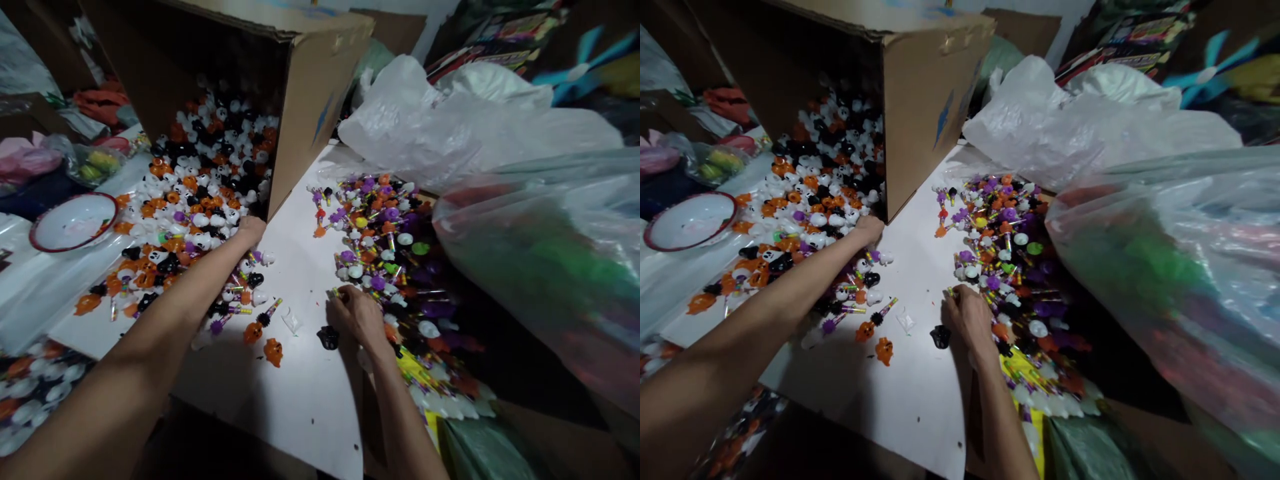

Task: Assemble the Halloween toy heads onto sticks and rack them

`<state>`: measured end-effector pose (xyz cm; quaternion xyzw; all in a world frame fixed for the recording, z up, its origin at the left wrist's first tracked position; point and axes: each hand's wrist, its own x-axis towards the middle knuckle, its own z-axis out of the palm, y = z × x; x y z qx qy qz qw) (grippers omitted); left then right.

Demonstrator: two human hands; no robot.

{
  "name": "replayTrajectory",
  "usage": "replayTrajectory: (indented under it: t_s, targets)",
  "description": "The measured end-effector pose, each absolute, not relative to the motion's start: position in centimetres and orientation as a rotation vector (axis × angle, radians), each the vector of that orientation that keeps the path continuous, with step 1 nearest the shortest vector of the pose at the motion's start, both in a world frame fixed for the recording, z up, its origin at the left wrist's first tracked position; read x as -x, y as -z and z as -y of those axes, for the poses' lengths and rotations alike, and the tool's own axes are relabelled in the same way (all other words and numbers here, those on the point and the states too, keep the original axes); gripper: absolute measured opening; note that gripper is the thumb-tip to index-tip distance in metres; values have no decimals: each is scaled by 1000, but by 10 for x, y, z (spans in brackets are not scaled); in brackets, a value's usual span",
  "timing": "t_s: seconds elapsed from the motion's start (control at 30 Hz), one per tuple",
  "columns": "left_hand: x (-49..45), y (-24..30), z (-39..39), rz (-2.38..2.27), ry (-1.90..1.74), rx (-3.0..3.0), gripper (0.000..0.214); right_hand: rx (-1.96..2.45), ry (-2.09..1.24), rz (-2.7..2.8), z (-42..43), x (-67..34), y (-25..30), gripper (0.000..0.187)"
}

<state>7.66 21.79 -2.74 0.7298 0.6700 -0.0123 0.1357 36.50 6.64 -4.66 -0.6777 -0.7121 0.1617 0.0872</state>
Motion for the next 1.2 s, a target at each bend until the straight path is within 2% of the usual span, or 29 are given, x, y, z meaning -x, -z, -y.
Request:
replayTrajectory:
  t_s: [0.13,0.17,0.23,0.3,0.33,0.43,0.6,0.77,0.97,1.1,1.2]
  targets:
    - [-76,21,-194,-1917,-69,-2197,32,1711,-571,1872,-61,-353,43,38]
    - [-75,17,-185,-1896,-210,-2199,34,1669,-561,1875,-61,-348,44,34]
    - [-76,8,-164,-1775,-717,-1966,34,1655,-565,1961,-62,-340,47,20]
    - [-81,3,-137,-1459,-1179,-1396,32,1673,-616,2039,-60,-335,44,11]
    - [-84,4,-122,-1276,-1274,-1093,31,1659,-638,2032,-57,-334,39,10]
    - [-101,13,-76,-947,-1250,-565,27,1430,-612,1914,-37,-329,14,10]
    - [-124,27,-32,-883,-1220,-422,21,1046,-567,1971,-4,-309,-13,17]
    - [-127,24,-18,-915,-1187,-528,20,1064,-479,1934,9,-300,-3,19]
    - [-129,14,-8,-940,-1209,-513,29,1044,-440,2021,14,-301,-5,24]
    - [-134,13,-2,-950,-1255,-586,44,1067,-551,1901,17,-300,-3,16]
    - [-135,14,5,-946,-1273,-663,46,1107,-633,1779,20,-299,1,10]
